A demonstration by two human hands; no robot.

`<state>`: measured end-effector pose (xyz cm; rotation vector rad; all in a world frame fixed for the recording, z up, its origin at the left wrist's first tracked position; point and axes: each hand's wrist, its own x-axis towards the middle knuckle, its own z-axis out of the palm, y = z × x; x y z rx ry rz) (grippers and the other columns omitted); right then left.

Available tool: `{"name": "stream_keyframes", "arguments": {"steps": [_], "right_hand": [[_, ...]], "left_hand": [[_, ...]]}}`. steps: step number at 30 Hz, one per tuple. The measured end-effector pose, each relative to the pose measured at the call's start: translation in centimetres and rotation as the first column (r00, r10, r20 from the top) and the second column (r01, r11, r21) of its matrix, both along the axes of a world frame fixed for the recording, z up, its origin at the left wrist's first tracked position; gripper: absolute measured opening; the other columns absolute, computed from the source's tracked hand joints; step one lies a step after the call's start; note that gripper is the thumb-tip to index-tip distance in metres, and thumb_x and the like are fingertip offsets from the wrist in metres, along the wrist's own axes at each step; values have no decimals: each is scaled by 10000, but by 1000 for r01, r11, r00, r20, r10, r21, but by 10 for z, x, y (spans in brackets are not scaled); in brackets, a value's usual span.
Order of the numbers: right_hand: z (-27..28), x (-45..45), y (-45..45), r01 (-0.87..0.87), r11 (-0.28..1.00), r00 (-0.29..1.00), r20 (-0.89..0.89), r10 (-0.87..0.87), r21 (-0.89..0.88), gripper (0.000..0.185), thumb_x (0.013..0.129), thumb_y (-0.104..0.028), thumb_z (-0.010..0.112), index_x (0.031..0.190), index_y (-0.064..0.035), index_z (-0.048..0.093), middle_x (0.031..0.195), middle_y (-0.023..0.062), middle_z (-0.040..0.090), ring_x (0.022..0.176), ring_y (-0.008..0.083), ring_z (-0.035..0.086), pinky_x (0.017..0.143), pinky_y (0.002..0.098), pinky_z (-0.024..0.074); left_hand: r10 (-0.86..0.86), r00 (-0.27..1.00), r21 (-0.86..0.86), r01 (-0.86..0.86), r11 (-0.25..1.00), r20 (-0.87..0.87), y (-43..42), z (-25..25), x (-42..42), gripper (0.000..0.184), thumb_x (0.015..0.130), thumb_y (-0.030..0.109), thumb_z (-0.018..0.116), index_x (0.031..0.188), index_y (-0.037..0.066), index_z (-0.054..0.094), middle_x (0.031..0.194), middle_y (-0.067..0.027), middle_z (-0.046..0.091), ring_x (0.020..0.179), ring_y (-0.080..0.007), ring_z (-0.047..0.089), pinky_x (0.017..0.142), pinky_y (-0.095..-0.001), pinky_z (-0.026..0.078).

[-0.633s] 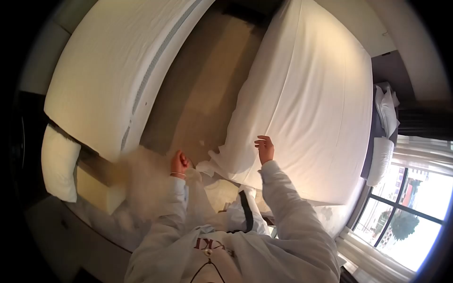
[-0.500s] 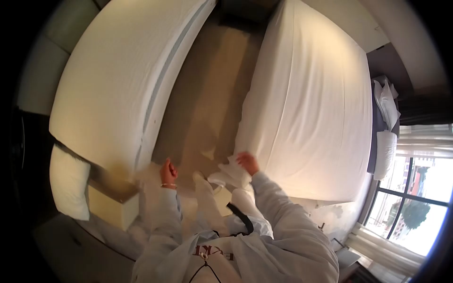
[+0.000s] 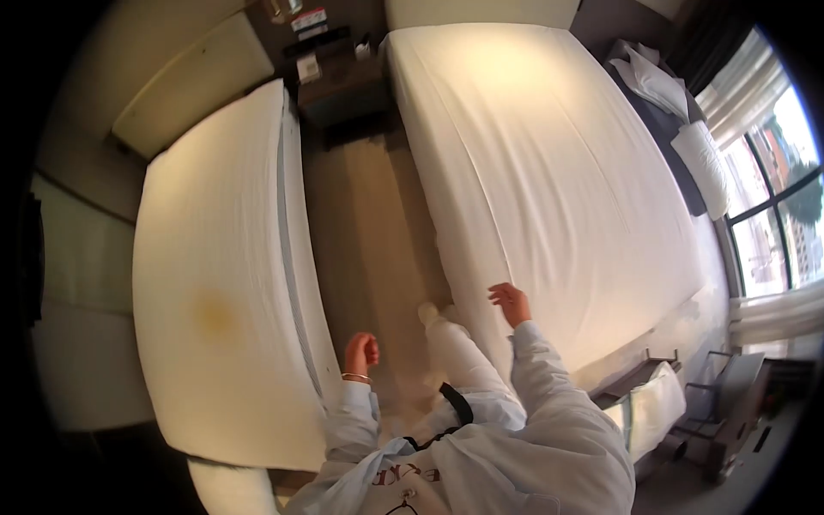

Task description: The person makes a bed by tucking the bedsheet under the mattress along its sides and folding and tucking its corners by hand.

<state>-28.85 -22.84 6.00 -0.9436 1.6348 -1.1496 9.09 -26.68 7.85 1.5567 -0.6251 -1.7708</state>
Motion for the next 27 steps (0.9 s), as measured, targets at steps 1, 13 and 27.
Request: {"name": "stream_keyframes", "arguments": {"steps": [1,13,27], "right_hand": [[-1,-12,-14,26,999,999,-21,-26,27,244,847,85,425,976,-1,614,862,66,648,808,144,633,704,269,517],[7,-47,-367,-135,991,989,56,136,-11,247,865,39,436,1040,-16,603,859,70,648,795,137,619,705,273,508],[-10,-64,-708,-99,984,995,30,95,149,306,881,34,409,1103,-58,597,926,55,657,832,144,626,730,285,504]], "left_hand": [[-96,995,-17,96,995,31,-34,13,-6,207,899,265,479,823,96,572,551,-12,520,386,-92,451,344,-236,372],[15,994,-89,-24,996,-104,-393,22,-54,236,899,332,544,926,104,602,646,-11,588,484,-111,549,415,-252,441],[-332,939,-33,331,943,-83,-844,-59,-123,332,932,357,434,889,97,636,605,-4,580,441,-115,525,396,-250,424]]}}
